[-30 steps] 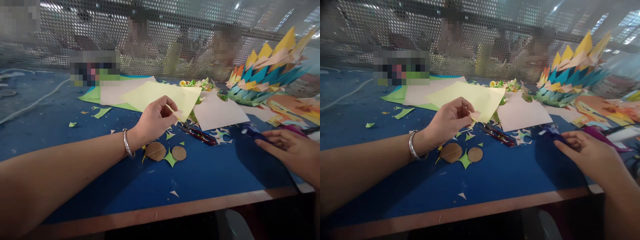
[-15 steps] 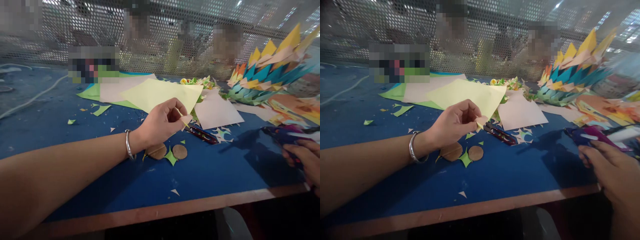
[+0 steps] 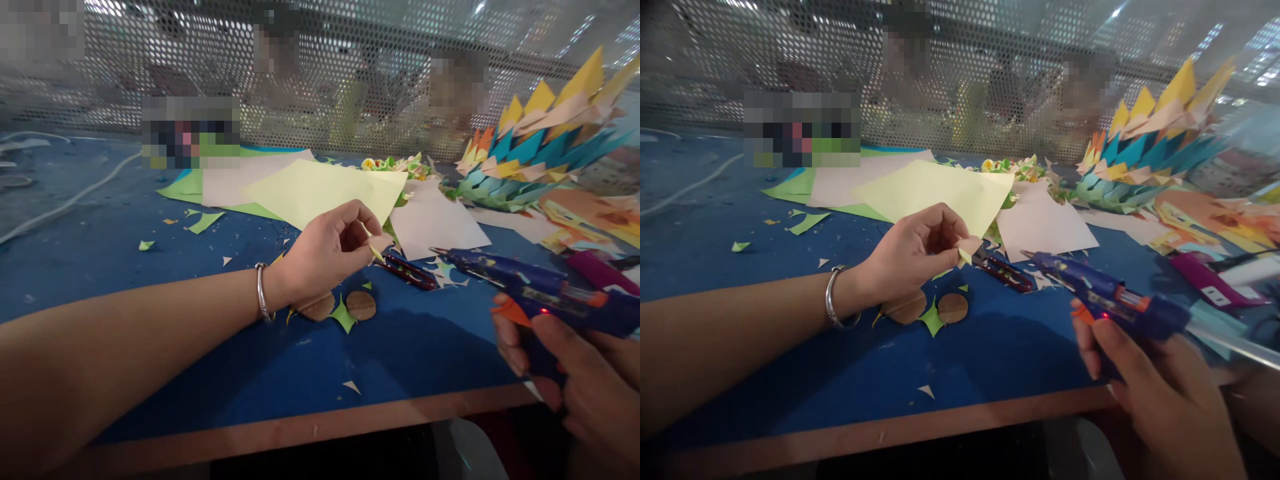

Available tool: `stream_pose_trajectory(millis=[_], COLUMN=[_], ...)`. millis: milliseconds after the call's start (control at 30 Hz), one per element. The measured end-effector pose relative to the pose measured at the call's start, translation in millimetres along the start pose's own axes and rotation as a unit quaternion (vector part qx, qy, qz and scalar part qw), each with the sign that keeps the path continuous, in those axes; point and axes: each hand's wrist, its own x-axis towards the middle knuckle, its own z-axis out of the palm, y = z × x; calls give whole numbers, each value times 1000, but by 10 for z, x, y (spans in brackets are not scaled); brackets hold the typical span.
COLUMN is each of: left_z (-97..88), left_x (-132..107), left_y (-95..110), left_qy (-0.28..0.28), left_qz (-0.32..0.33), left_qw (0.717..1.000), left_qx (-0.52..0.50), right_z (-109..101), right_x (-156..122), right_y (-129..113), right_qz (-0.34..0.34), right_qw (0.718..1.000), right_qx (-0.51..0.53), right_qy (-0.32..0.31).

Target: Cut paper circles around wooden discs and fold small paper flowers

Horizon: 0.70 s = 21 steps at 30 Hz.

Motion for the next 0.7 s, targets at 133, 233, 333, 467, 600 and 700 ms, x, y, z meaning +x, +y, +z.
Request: stream_pose_trajectory(millis=[133, 233, 333, 467, 600, 700], left_z=[-12, -8, 8, 28, 38, 43], left_x=[-20, -29, -35, -50, -71, -80], left_y=[44, 79, 93, 97, 118, 138], left_qy=[-2, -7, -15, -34, -54, -57], left_qz=[17, 21, 23, 25, 15, 10], left_qw=[999, 998, 997, 997, 996, 996], left_qx=[40, 63, 73, 70, 67, 68], right_z=[206, 219, 178, 151, 176, 193], right_x=[-98, -63, -28, -11, -18, -35], right_y=[-219, -233, -176, -87, -60, -63], right_qz=[-61, -160, -193, -219, -244, -256], right_qw=[998, 982, 971, 962, 959, 956], right_qx=[-4, -59, -104, -122, -111, -102], right_qy=[-18, -79, -92, -108, -93, -97])
